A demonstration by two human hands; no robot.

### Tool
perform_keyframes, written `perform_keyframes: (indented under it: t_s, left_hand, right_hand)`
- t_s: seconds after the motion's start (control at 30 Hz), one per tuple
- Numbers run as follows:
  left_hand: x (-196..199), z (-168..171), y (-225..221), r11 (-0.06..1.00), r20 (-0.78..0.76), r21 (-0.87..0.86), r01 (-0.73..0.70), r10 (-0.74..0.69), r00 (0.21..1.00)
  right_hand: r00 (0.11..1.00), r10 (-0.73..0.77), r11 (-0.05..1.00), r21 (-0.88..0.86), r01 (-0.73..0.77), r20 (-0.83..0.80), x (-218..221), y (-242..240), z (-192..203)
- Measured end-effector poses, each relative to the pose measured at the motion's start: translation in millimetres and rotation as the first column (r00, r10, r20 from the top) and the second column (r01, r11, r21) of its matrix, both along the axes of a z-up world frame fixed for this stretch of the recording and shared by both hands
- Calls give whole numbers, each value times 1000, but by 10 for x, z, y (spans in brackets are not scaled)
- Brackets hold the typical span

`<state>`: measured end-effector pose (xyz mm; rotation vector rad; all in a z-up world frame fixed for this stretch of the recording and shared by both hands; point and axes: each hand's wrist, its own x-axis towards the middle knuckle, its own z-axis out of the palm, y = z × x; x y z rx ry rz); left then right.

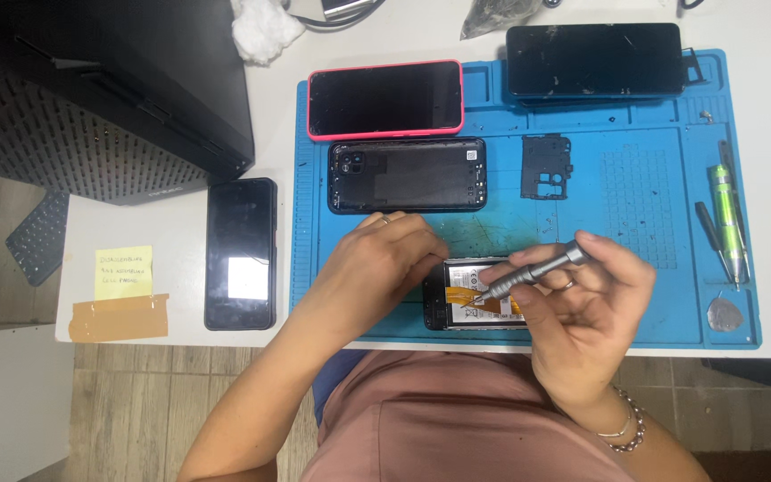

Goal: The person uses a screwdriver to remove screws from the internal frame of a disassembled smartphone. They work on the motherboard area and the camera module, carefully unscrewing and placing the screws aside on the mat.

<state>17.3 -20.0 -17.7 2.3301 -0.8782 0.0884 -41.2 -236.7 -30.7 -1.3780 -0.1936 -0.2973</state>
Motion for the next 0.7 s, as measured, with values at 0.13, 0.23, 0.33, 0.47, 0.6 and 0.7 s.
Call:
perform_keyframes:
  t_s: [0.13, 0.23, 0.33, 0.47, 0.6, 0.7]
  left_hand:
    - [-9, 22, 19, 1000, -32, -18, 8, -8, 999]
    - [-25, 39, 31, 1000, -45, -22, -4, 3, 999]
    - [-28, 48, 40, 999, -70, -41, 2, -5, 998]
    - [-19, -7, 50, 998, -67, -48, -30, 27, 997]
    - [-34, -29, 57, 993, -34, -69, -98, 95, 995]
    - [-23, -36, 75, 990, -21, -68, -121, 120, 993]
  right_hand:
    - [1000, 5, 1000, 20, -6, 7, 2, -5, -23]
    - [1000, 14, 1000, 17, -14, 11, 0, -3, -13]
    - [1000, 6, 1000, 10, -6, 6, -2, -2, -16]
    - [1000, -1, 1000, 15, 1, 8, -1, 5, -27]
    - [999, 7, 1000, 9, -8, 33, 8, -5, -27]
    - [999, 10, 1000, 18, -10, 32, 6, -8, -37]
